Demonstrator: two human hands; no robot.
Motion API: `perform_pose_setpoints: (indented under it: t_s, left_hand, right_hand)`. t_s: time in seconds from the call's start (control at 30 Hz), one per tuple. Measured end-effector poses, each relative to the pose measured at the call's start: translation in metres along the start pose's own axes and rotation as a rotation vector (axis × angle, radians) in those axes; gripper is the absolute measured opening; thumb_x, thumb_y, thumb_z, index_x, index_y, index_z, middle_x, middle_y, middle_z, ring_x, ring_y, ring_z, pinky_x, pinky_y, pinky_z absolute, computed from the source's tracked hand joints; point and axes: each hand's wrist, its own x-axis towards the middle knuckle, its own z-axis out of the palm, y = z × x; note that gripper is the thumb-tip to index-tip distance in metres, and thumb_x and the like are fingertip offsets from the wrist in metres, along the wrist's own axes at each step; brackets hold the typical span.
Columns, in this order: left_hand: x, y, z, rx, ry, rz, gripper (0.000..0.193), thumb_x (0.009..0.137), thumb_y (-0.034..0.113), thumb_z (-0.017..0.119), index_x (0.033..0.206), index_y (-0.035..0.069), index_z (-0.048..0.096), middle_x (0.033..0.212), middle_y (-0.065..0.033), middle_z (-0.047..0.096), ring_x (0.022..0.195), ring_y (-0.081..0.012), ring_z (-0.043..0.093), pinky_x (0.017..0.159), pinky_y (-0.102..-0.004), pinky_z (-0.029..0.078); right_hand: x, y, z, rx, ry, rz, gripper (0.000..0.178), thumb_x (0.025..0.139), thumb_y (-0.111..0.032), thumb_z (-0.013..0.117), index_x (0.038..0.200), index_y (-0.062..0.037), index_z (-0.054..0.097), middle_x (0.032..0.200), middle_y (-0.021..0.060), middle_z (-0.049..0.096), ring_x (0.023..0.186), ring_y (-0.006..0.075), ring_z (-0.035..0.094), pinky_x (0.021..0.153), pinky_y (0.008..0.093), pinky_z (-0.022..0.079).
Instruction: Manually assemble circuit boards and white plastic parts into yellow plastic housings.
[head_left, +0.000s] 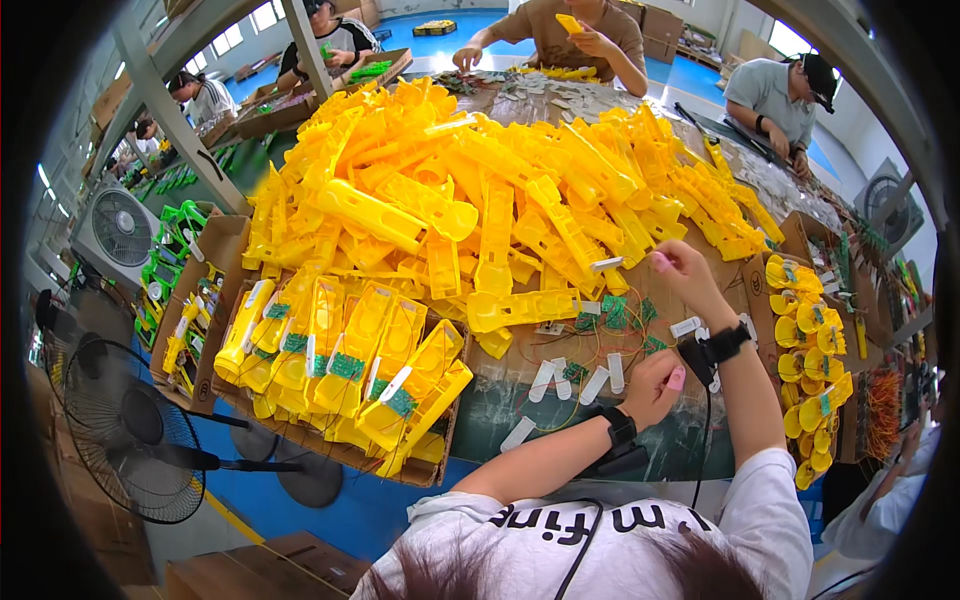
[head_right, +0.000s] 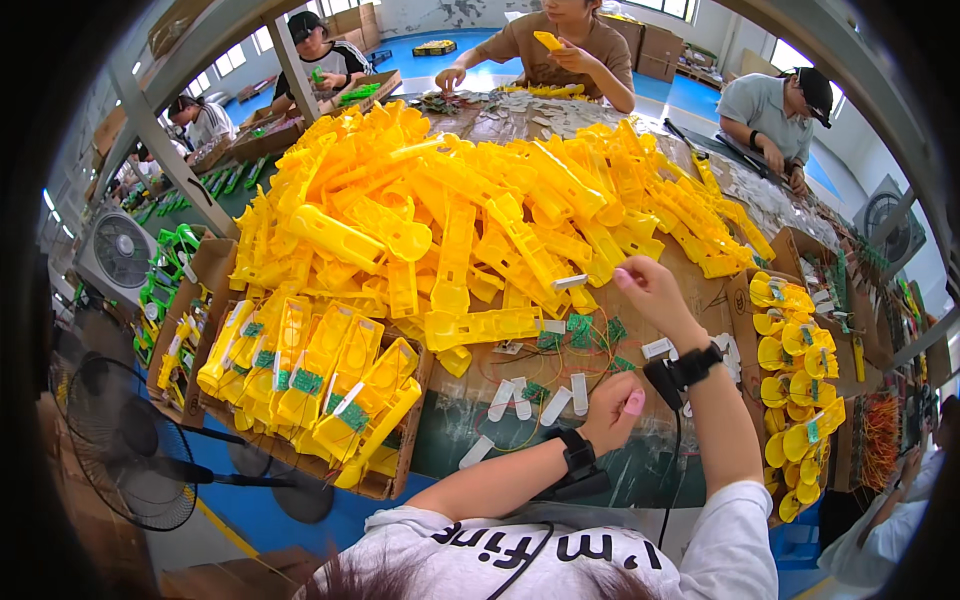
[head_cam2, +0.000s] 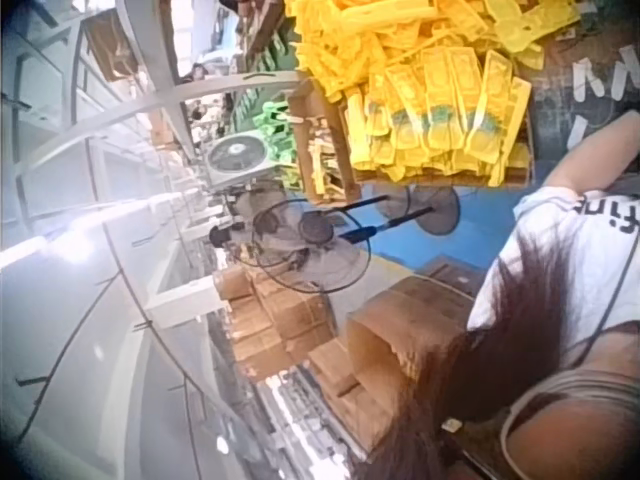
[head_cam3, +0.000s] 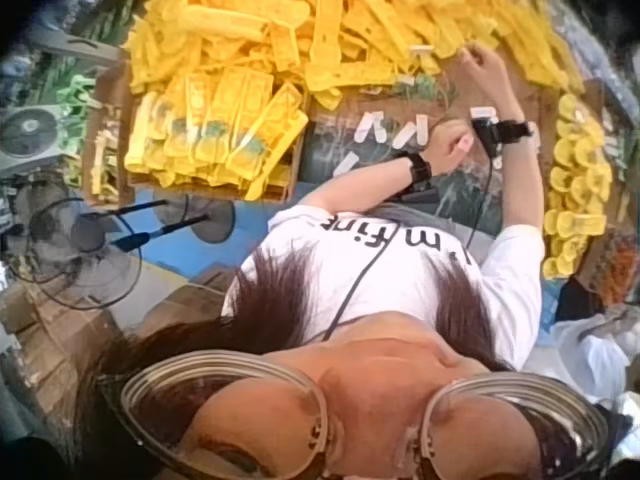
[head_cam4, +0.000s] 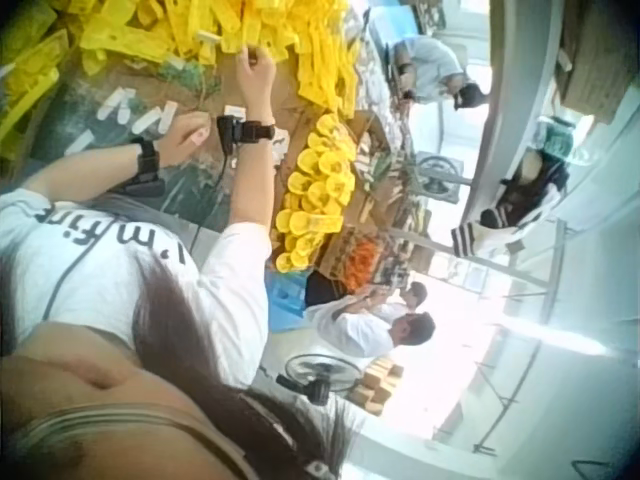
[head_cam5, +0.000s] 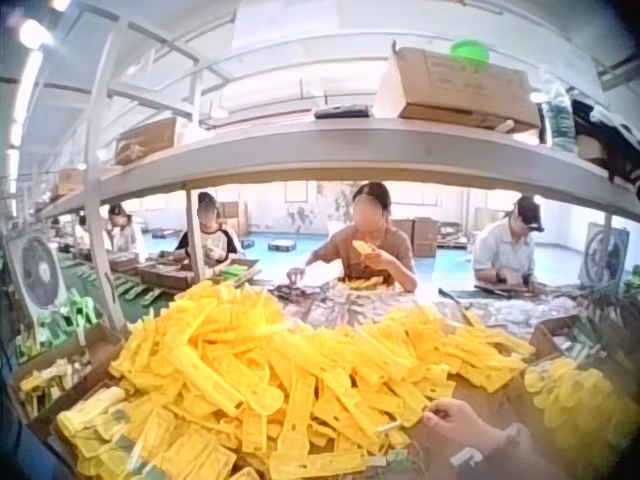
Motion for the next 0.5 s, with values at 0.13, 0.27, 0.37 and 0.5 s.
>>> perform_pose_setpoints:
  t_s: [0.13, 0.27, 0.37, 0.5]
  left_hand:
    - [0.002, 0.001, 0.000, -0.003, 0.006, 0.076, 0.014, 0.082, 0.009, 0.045, 0.073, 0.000, 0.047, 0.068, -0.0115, 0.044, 0.059, -0.0263, 0.044, 0.052, -0.0314, 0.035]
    - [0.001, 0.002, 0.001, 0.023, 0.001, 0.052, 0.014, 0.083, 0.010, 0.045, 0.074, 0.000, 0.048, 0.068, -0.0116, 0.045, 0.060, -0.0274, 0.046, 0.053, -0.0322, 0.036]
    - [0.000, 0.003, 0.000, 0.046, 0.001, 0.020, 0.014, 0.083, 0.011, 0.045, 0.073, 0.000, 0.047, 0.068, -0.0115, 0.044, 0.061, -0.0275, 0.046, 0.053, -0.0325, 0.036]
    - [0.000, 0.001, 0.000, 0.041, -0.018, 0.019, 0.015, 0.082, 0.012, 0.045, 0.073, 0.001, 0.047, 0.067, -0.0113, 0.044, 0.061, -0.0277, 0.045, 0.053, -0.0331, 0.035]
  right_hand:
    - [0.037, -0.018, 0.030, -0.020, -0.174, -0.194, 0.025, 0.077, -0.023, 0.062, 0.086, -0.0006, 0.057, 0.081, 0.0065, 0.059, 0.078, 0.0167, 0.056, 0.073, 0.0280, 0.042]
    - [0.049, -0.038, 0.065, -0.412, -0.112, -0.392, 0.039, 0.069, -0.038, 0.067, 0.086, -0.0039, 0.059, 0.079, 0.0110, 0.059, 0.080, 0.0292, 0.056, 0.079, 0.0349, 0.041]
    - [0.057, -0.036, 0.076, -0.603, -0.140, -0.290, 0.040, 0.068, -0.037, 0.067, 0.087, -0.0027, 0.058, 0.075, 0.0103, 0.059, 0.077, 0.0299, 0.056, 0.075, 0.0345, 0.043]
    - [0.064, -0.043, 0.063, -0.441, -0.219, -0.128, 0.035, 0.072, -0.033, 0.065, 0.086, -0.0020, 0.058, 0.070, 0.0062, 0.059, 0.072, 0.0235, 0.057, 0.067, 0.0305, 0.044]
